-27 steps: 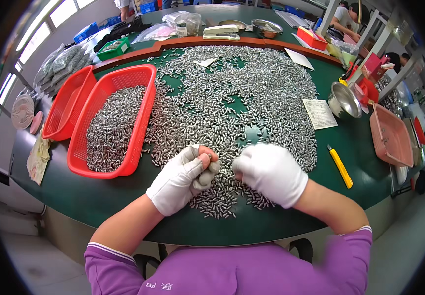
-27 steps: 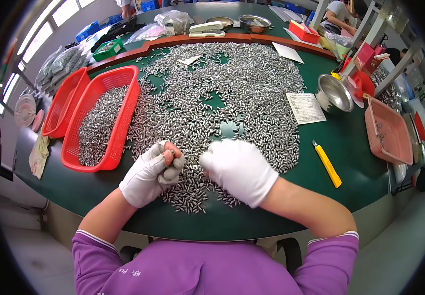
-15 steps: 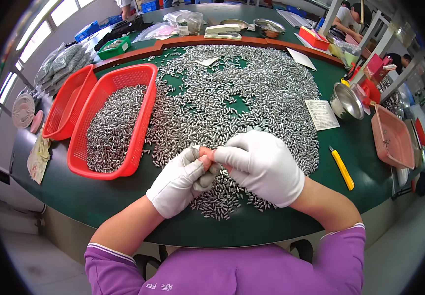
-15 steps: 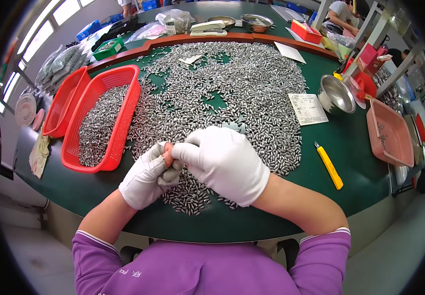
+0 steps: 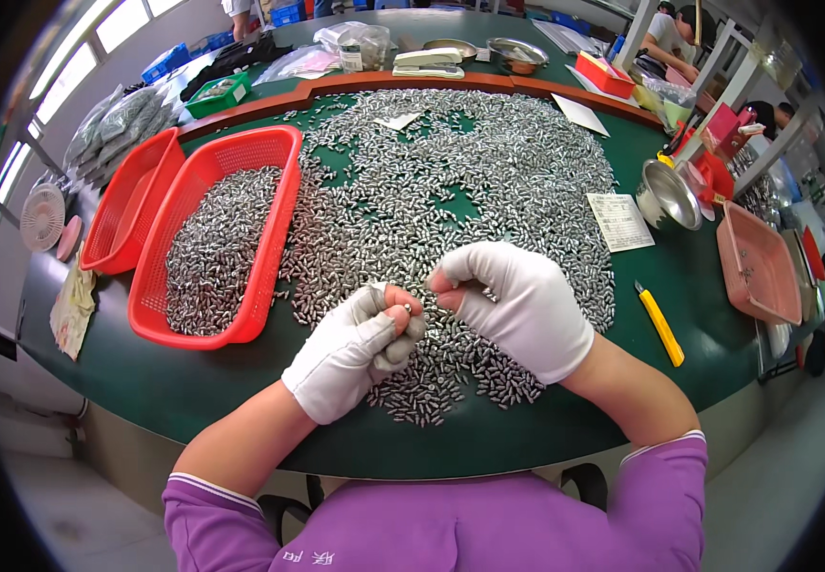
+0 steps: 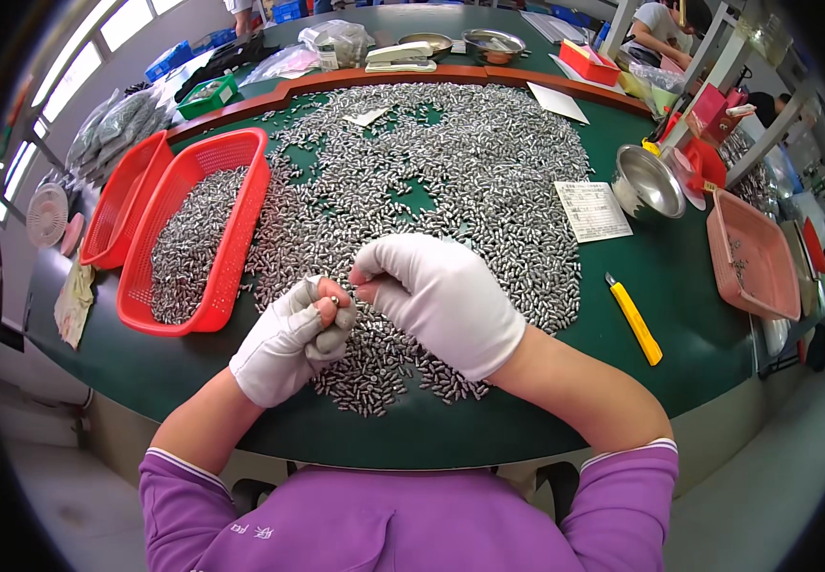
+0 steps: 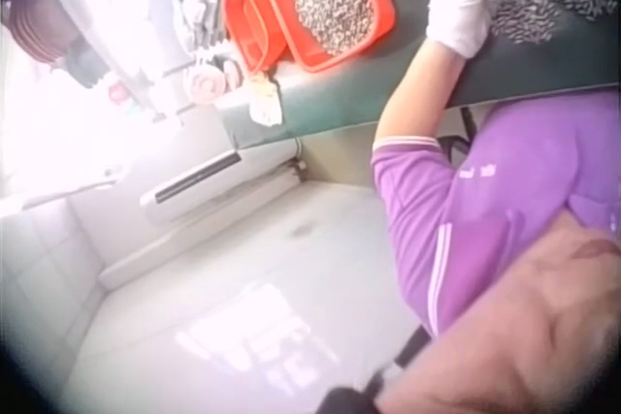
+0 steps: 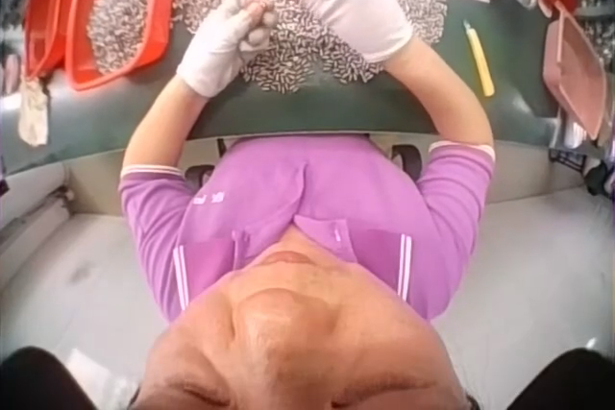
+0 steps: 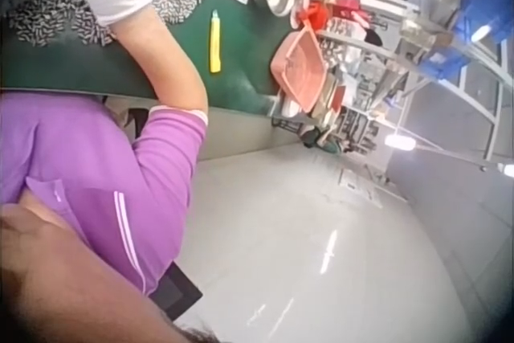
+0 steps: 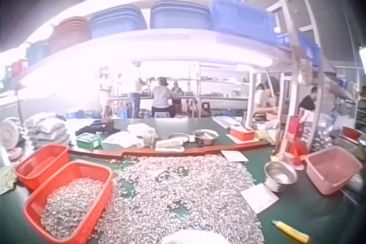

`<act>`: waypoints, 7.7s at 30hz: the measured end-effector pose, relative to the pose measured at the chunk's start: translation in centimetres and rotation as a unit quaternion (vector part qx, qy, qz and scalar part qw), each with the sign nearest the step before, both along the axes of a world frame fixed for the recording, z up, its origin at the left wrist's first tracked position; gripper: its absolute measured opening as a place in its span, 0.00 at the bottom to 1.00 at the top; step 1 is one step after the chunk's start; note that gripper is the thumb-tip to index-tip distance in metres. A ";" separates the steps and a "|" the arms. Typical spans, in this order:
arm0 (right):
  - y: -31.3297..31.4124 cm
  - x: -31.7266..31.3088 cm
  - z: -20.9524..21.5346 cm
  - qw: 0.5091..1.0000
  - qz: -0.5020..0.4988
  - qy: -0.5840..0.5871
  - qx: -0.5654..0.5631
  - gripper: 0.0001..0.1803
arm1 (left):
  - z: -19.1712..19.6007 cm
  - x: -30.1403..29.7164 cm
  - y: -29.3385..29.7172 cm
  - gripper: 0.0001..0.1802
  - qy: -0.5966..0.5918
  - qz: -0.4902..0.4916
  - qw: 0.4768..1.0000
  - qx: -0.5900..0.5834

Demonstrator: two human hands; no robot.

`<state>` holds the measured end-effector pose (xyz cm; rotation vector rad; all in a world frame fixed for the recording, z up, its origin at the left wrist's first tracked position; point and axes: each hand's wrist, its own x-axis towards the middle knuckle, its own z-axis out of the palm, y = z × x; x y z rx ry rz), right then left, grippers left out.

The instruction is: Sorting and inspecting small metal hardware components at a workbench.

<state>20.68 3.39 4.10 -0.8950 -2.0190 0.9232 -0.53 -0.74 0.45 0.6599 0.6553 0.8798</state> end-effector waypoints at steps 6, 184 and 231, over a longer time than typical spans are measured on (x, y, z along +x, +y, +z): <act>0.0 -0.4 -1.0 0.995 0.079 0.058 0.003 0.09 | 0.6 0.4 -0.4 0.13 -0.060 -0.025 0.998 -0.014; 1.9 0.5 -0.9 0.890 -0.077 -0.303 0.333 0.20 | -0.6 0.2 0.3 0.11 -0.016 0.051 0.998 0.031; 0.5 3.9 3.4 0.896 -0.156 -0.270 0.315 0.16 | 2.1 -2.8 2.2 0.03 0.030 0.194 0.972 0.125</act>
